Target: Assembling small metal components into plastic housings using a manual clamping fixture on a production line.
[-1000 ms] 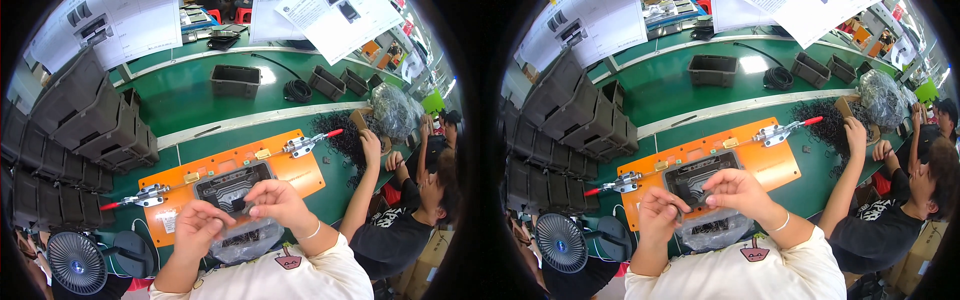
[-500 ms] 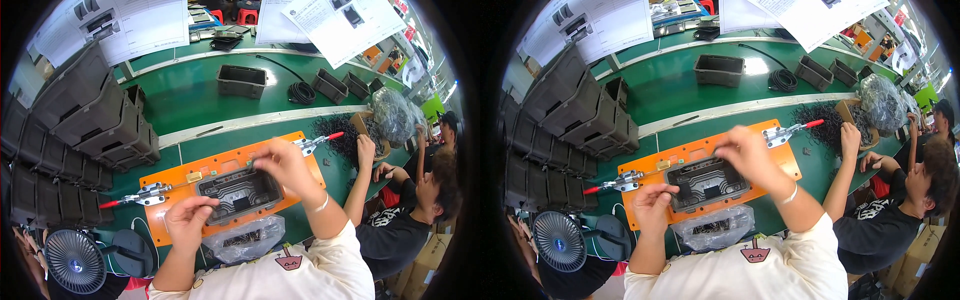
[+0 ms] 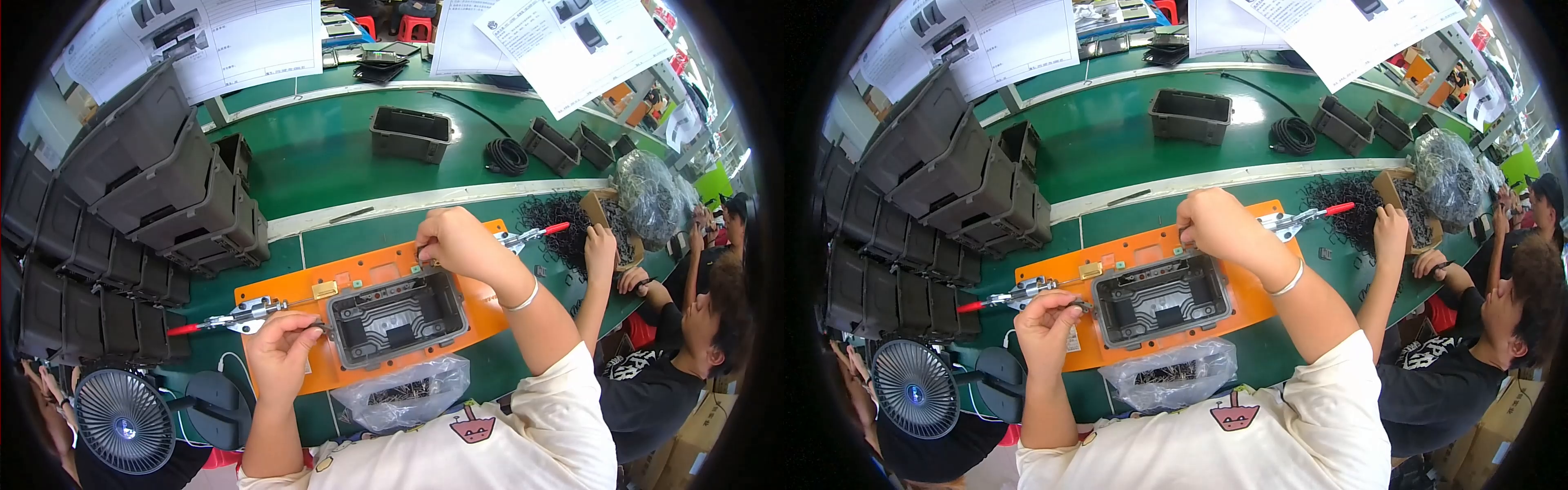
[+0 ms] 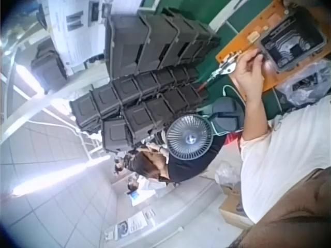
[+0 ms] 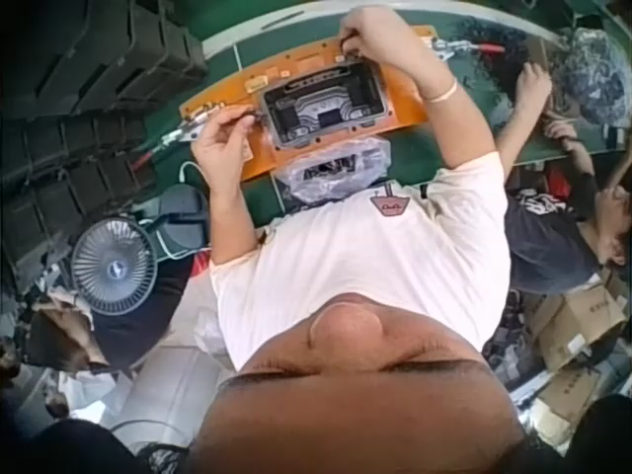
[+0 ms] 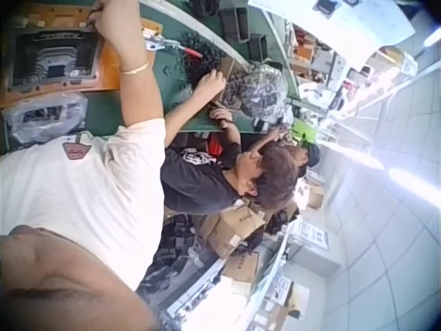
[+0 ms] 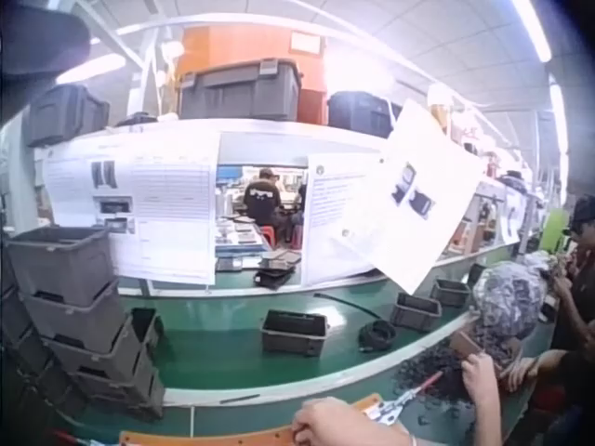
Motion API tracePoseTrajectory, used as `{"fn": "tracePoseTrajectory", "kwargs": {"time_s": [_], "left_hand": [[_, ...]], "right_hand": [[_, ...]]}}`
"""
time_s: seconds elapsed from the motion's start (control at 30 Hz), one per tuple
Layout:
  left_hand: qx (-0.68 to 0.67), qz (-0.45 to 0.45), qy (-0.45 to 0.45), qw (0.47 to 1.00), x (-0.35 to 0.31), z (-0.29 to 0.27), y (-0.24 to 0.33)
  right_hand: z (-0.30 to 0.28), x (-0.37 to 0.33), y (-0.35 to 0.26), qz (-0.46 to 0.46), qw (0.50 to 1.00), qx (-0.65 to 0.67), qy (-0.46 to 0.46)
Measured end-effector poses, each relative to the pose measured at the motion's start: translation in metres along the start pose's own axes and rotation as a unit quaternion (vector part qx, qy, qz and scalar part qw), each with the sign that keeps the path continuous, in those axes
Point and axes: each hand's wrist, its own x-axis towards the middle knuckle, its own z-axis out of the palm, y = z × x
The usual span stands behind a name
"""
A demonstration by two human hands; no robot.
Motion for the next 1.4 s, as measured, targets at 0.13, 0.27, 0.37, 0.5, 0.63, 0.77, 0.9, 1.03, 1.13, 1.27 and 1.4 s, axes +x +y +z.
{"fn": "tracePoseTrajectory", "kwargs": {"time_s": [0.13, 0.27, 0.37, 0.5, 0.63, 0.77, 0.9, 1.03, 1.13, 1.27, 1.4], "left_hand": [[0.016, -0.028, -0.011, 0.999, 0.002, 0.003, 0.001], [0.019, -0.026, -0.019, 0.999, 0.004, 0.009, 0.0], [0.019, -0.038, -0.014, 0.999, 0.006, 0.01, 0.0], [0.057, -0.015, -0.021, 0.998, 0.014, 0.014, 0.008], [0.134, 0.029, -0.039, 0.99, 0.035, 0.013, 0.024], [0.244, 0.057, -0.086, 0.964, 0.064, 0.015, 0.027], [0.287, 0.014, -0.14, 0.948, 0.085, 0.033, 0.011], [0.314, -0.007, -0.183, 0.932, 0.09, 0.037, -0.002], [0.325, -0.014, -0.18, 0.928, 0.09, 0.041, 0.001], [0.378, -0.029, -0.15, 0.913, 0.083, 0.041, 0.004], [0.464, -0.002, -0.148, 0.873, 0.082, 0.041, 0.005]], "right_hand": [[0.002, -0.004, -0.003, -0.004, 1.0, 0.013, 0.017], [0.008, -0.009, -0.006, -0.052, 0.996, -0.051, 0.048], [0.003, 0.0, -0.001, -0.006, 1.0, 0.017, 0.012], [-0.007, 0.013, -0.002, 0.119, 0.985, 0.074, -0.099], [0.006, -0.006, 0.006, 0.064, 0.997, 0.034, 0.035], [0.024, -0.048, -0.033, -0.042, 0.976, -0.047, 0.21], [0.059, -0.094, -0.055, -0.091, 0.989, -0.054, 0.1], [0.066, -0.097, -0.056, -0.077, 0.986, -0.12, 0.081], [0.066, -0.093, -0.059, -0.073, 0.986, -0.118, 0.093], [0.066, -0.092, -0.058, -0.079, 0.985, -0.123, 0.094], [0.066, -0.093, -0.058, -0.071, 0.986, -0.118, 0.091]]}}
